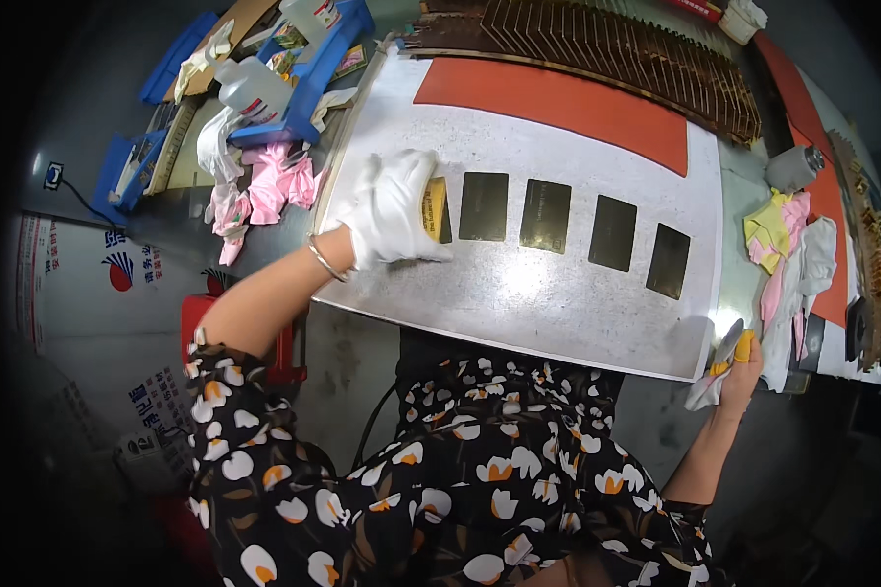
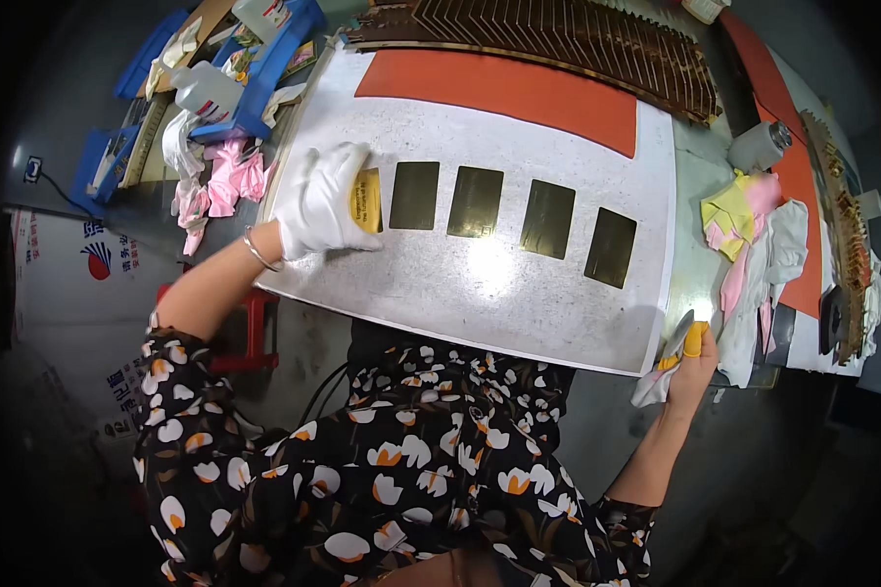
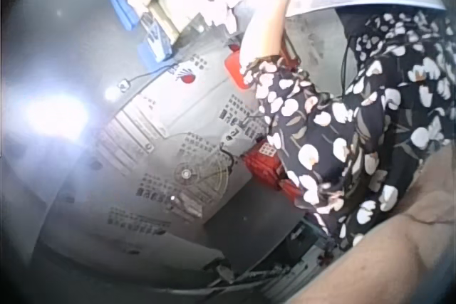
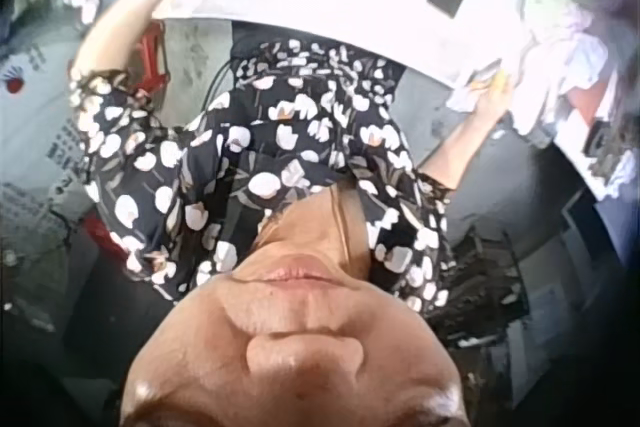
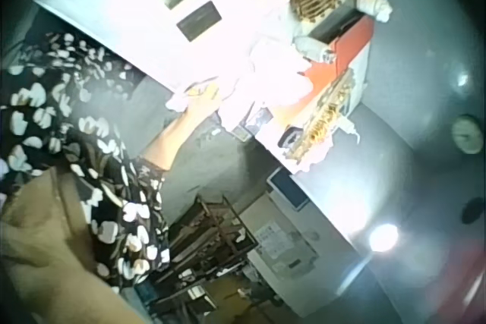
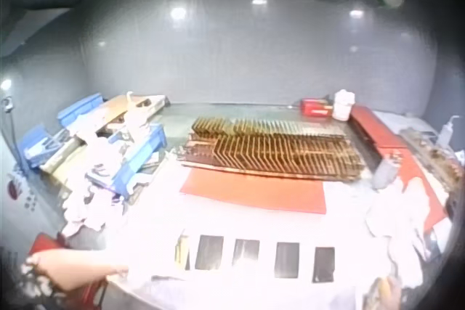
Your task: The person applies liquid from a squeeze bottle onto a white cloth and wipes several rectangular brass plates arranged on a metal workbench. The person repeatedly picks up the plates, cleans them individually, and places them back into a stack or on the table.
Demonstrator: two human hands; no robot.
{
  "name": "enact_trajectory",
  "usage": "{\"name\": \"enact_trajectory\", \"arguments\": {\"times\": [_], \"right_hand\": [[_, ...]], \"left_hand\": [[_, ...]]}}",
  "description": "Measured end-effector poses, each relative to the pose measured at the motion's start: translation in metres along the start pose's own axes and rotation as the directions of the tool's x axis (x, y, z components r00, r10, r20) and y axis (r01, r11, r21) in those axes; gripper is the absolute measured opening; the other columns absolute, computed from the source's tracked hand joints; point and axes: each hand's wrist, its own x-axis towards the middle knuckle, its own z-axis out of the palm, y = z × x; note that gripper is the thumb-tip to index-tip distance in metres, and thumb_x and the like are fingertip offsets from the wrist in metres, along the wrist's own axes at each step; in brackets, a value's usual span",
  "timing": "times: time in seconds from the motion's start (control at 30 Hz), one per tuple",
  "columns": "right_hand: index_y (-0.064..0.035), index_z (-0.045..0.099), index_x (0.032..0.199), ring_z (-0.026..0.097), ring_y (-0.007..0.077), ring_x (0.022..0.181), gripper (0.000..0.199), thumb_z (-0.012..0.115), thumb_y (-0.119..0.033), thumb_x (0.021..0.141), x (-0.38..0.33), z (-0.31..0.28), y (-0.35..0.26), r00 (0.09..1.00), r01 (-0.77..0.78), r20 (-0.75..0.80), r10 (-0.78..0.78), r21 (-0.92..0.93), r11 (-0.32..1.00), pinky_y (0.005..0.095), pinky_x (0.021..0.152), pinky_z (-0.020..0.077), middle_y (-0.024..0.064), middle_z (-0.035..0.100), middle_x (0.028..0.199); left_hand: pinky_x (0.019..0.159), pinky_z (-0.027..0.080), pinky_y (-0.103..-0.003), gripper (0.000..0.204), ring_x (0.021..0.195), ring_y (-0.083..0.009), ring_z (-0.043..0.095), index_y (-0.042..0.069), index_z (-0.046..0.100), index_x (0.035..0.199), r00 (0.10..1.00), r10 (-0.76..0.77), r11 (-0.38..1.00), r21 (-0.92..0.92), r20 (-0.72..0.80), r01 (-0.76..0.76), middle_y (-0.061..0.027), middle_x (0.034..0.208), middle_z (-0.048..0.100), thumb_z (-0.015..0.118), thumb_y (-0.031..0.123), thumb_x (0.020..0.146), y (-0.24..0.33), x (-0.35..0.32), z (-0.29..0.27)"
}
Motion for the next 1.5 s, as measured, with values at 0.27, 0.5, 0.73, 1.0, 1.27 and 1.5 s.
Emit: {"name": "enact_trajectory", "arguments": {"times": [0.27,0.5,0.73,1.0,1.27,1.5], "right_hand": [[0.0007,0.055,0.101,0.049,0.0039,0.072,0.019,0.048,-0.014,0.092,0.005,-0.009,0.016,0.998,0.054,-0.02,-0.054,0.013,0.998,0.0192,0.063,0.0401,-0.002,0.056,0.084],[0.0013,0.056,0.101,0.048,0.0035,0.071,0.021,0.048,-0.016,0.093,0.001,-0.013,0.013,0.997,0.069,0.019,-0.069,0.0,0.998,0.0188,0.062,0.0389,-0.0023,0.056,0.083],[0.0014,0.056,0.103,0.048,0.0032,0.071,0.022,0.048,-0.017,0.093,0.004,-0.01,0.013,0.997,0.081,0.002,-0.081,-0.043,0.996,0.0186,0.063,0.0386,-0.0025,0.056,0.083],[0.0,0.056,0.1,0.049,0.0044,0.074,0.021,0.047,-0.018,0.093,0.008,-0.013,0.012,1.0,0.006,-0.002,-0.006,-0.061,0.998,0.0204,0.065,0.0406,-0.0009,0.056,0.084],[0.0,0.056,0.098,0.05,0.0065,0.074,0.021,0.049,-0.019,0.092,0.01,-0.021,0.017,0.999,0.023,0.026,-0.023,-0.03,0.999,0.0213,0.066,0.0408,-0.0007,0.056,0.085],[0.0001,0.055,0.097,0.051,0.0067,0.077,0.02,0.047,-0.018,0.093,0.009,-0.011,0.011,0.995,0.096,0.002,-0.096,-0.051,0.994,0.0214,0.068,0.041,0.0002,0.056,0.088]], "left_hand": [[0.095,0.033,-0.047,0.074,0.102,-0.0287,0.049,0.009,0.048,0.113,1.0,0.02,0.986,0.165,0.01,-0.021,-0.013,0.101,0.052,0.073,0.042,0.052,-0.015,0.001,0.012],[0.07,0.047,-0.043,0.068,0.093,-0.0335,0.053,0.01,0.046,0.115,0.978,0.026,0.991,0.125,0.209,-0.053,-0.0188,0.104,0.051,0.07,0.032,0.056,0.017,0.008,-0.016],[0.072,0.047,-0.044,0.062,0.09,-0.034,0.053,0.002,0.049,0.109,0.996,0.06,0.994,0.093,0.06,-0.065,-0.0193,0.1,0.047,0.069,0.03,0.057,0.013,-0.012,-0.006],[0.096,0.035,-0.042,0.085,0.112,-0.0355,0.045,0.001,0.04,0.122,0.915,0.208,0.95,-0.152,-0.347,-0.273,-0.0195,0.116,0.047,0.08,0.03,0.052,-0.04,-0.021,0.025],[0.097,0.027,-0.052,0.101,0.111,-0.0313,0.045,0.001,0.031,0.129,0.99,0.117,0.992,-0.028,-0.077,-0.12,-0.0148,0.116,0.047,0.08,0.037,0.048,-0.091,-0.037,0.014],[0.085,0.039,-0.042,0.085,0.098,-0.0333,0.049,0.006,0.038,0.126,0.992,0.08,0.994,-0.069,-0.095,-0.087,-0.0189,0.106,0.047,0.073,0.027,0.051,-0.076,-0.037,0.011]]}}
